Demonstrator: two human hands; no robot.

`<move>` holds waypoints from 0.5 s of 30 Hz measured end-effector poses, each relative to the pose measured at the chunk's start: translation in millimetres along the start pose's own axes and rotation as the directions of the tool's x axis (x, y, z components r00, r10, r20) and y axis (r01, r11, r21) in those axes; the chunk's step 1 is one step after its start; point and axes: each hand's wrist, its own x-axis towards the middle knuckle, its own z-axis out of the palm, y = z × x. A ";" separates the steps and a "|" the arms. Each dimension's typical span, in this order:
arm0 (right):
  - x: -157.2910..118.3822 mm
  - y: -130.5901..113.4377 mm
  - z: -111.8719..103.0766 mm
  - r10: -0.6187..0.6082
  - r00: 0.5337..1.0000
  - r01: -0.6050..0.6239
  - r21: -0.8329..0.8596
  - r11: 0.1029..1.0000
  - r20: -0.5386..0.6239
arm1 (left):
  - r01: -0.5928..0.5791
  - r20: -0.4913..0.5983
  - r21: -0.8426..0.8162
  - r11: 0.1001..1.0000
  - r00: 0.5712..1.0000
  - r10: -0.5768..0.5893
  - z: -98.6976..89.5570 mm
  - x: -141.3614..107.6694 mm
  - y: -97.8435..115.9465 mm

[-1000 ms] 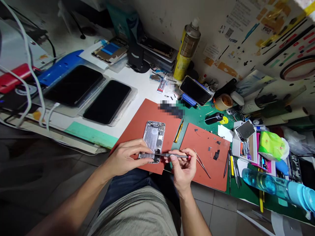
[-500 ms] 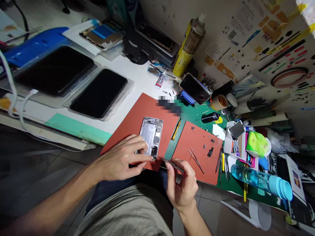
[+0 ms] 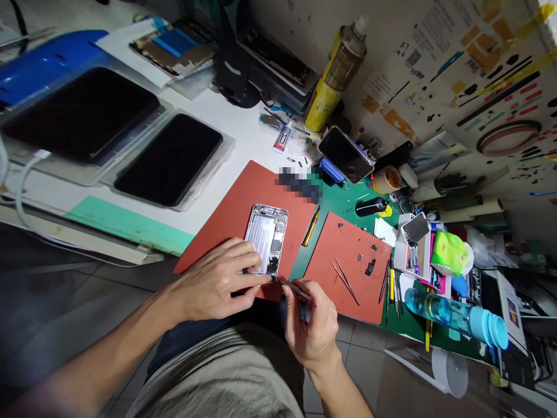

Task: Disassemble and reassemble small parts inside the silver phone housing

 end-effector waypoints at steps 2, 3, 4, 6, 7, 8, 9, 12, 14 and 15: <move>1.7 -0.5 0.2 -0.013 1.000 0.013 -0.010 1.000 0.009 | -0.004 -0.010 -0.001 1.000 1.000 0.004 0.8 -0.7 -0.6; 2.4 -0.9 0.2 -0.016 1.000 0.016 -0.017 1.000 0.014 | -0.006 -0.010 -0.002 1.000 1.000 0.005 1.2 -1.0 -0.9; 3.1 -1.5 0.3 -0.018 1.000 0.018 -0.022 1.000 0.019 | -0.008 -0.011 -0.003 1.000 1.000 0.008 1.5 -1.3 -1.2; 4.8 -2.9 0.7 -0.026 0.999 0.027 -0.025 0.999 0.030 | -0.008 -0.015 -0.009 1.000 1.000 0.008 1.9 -1.6 -1.7; 5.8 -3.6 1.1 -0.030 0.999 0.031 -0.023 0.999 0.038 | -0.007 -0.016 -0.011 1.000 1.000 0.007 1.9 -1.6 -1.8; 6.8 -4.3 1.5 -0.034 0.998 0.035 -0.019 0.999 0.045 | -0.006 -0.017 -0.010 1.000 1.000 0.006 1.7 -1.6 -1.8; 7.7 -5.0 2.0 -0.039 0.998 0.040 -0.014 0.999 0.053 | -0.004 -0.018 -0.009 1.000 1.000 0.004 1.4 -1.5 -1.7; 9.7 -6.0 2.7 -0.037 0.997 0.039 -0.020 0.999 0.072 | 0.001 -0.019 -0.007 1.000 1.000 -0.001 0.4 -1.1 -0.8; 10.7 -6.1 1.4 -0.045 0.996 0.049 -0.042 0.998 0.081 | 0.008 -0.017 -0.011 1.000 1.000 -0.008 0.2 -1.1 -0.1; 11.4 -6.1 0.1 -0.055 0.994 0.060 -0.051 0.997 0.098 | 0.010 -0.018 -0.014 1.000 1.000 -0.010 0.4 -1.3 0.1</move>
